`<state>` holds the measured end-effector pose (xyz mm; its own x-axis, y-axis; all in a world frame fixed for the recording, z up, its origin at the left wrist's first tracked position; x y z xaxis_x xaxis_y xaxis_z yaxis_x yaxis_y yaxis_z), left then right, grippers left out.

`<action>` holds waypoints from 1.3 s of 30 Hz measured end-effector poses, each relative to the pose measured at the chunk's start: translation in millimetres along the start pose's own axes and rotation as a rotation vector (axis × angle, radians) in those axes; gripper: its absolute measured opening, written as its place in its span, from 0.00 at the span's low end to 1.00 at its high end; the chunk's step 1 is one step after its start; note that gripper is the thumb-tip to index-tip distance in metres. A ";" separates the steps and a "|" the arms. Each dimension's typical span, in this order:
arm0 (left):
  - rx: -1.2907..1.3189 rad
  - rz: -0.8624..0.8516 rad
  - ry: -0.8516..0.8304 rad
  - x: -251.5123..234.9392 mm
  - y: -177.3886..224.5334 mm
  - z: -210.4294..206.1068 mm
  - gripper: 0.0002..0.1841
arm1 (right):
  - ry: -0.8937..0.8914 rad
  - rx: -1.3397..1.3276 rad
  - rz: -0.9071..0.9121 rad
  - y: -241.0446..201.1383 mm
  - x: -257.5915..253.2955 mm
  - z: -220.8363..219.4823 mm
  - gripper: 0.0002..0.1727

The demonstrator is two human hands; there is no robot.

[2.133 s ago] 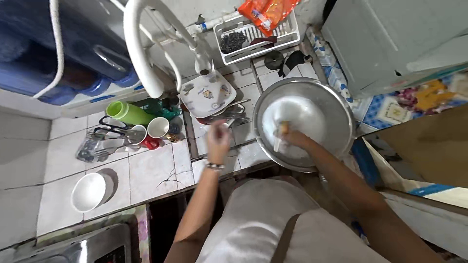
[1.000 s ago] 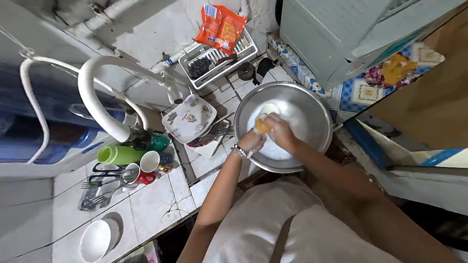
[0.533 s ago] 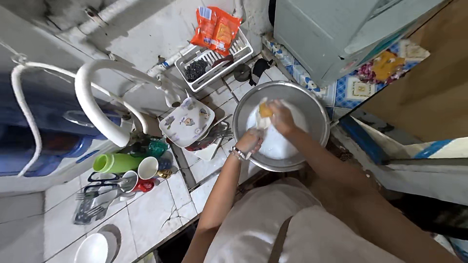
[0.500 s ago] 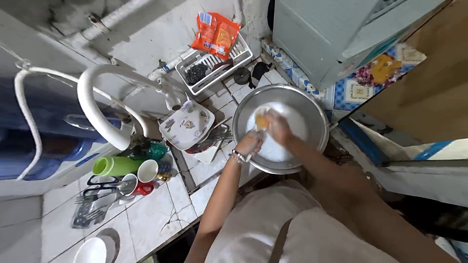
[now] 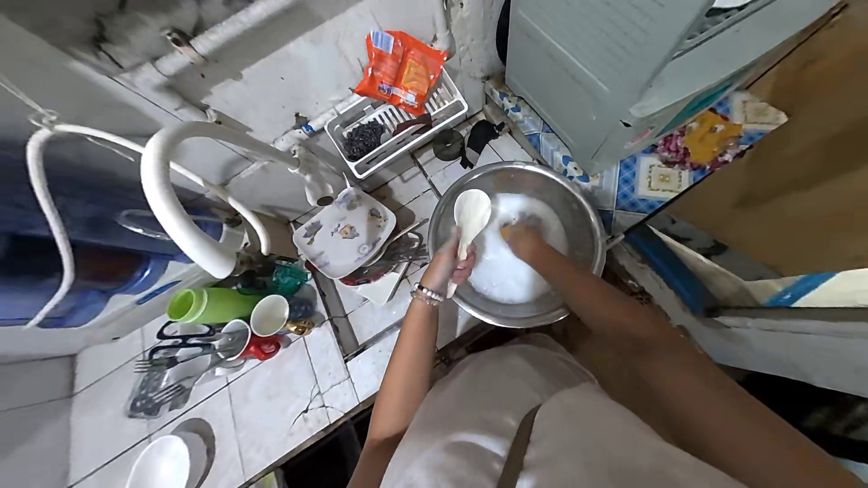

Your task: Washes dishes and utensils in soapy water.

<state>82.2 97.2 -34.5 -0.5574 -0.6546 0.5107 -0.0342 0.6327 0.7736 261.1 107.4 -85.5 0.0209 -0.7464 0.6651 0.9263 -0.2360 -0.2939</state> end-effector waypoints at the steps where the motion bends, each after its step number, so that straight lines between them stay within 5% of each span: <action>1: -0.086 -0.025 0.048 -1.5 -0.8 0.7 0.33 | -0.065 0.013 0.006 -4.2 2.3 -4.6 0.24; 4: -0.466 -0.071 0.229 -5.1 -1.9 0.5 0.22 | -0.183 -0.006 0.068 4.3 -9.7 -4.5 0.26; 8: -0.551 -0.095 0.305 -10.3 -10.8 -3.3 0.21 | -0.324 -0.371 0.156 16.3 0.1 5.8 0.28; 12: -0.467 -0.131 0.324 -14.5 -13.1 -5.3 0.19 | 0.109 -0.743 0.301 -0.5 37.8 10.7 0.25; 15: -0.453 -0.161 0.344 -17.6 -20.0 -4.5 0.15 | 0.538 -0.535 0.649 -20.1 51.4 3.9 0.22; 19: -0.476 -0.247 0.365 -11.6 -27.8 -10.8 0.12 | 0.674 -0.382 0.878 -49.2 55.9 -6.9 0.17; 22: -0.582 -0.239 0.317 -4.8 -26.8 -14.7 0.12 | 0.767 -0.353 0.868 -52.9 50.8 1.6 0.14; 26: -0.700 -0.207 0.286 4.1 -30.9 -18.9 0.18 | 0.635 -0.445 0.620 -45.6 43.7 52.7 0.16; 32: -0.764 -0.291 0.309 5.0 -37.0 -17.1 0.16 | 0.581 -0.418 0.852 -62.3 60.5 -2.4 0.14; 35: -0.826 -0.204 0.303 6.8 -32.3 -23.8 0.19 | 0.639 -0.470 0.778 -54.3 56.5 27.0 0.15; 39: -0.689 -0.295 0.359 8.6 -33.6 -30.0 0.19 | 0.773 -0.655 0.690 -36.0 36.6 49.5 0.16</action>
<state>103.5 57.9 -44.9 -0.3027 -0.9199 0.2493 0.4433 0.0956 0.8912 247.1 119.4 -16.6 -0.0032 -0.9590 -0.2835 0.4404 0.2531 -0.8614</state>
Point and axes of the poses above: each hand's wrist, its own x-axis away from the middle knuckle, its own z-axis out of the back of the hand, y = z × x, the point moved 2 cm from there along -x, towards the middle knuckle, and after that the axes turned 8 degrees about -y, right-handed, at the moved point
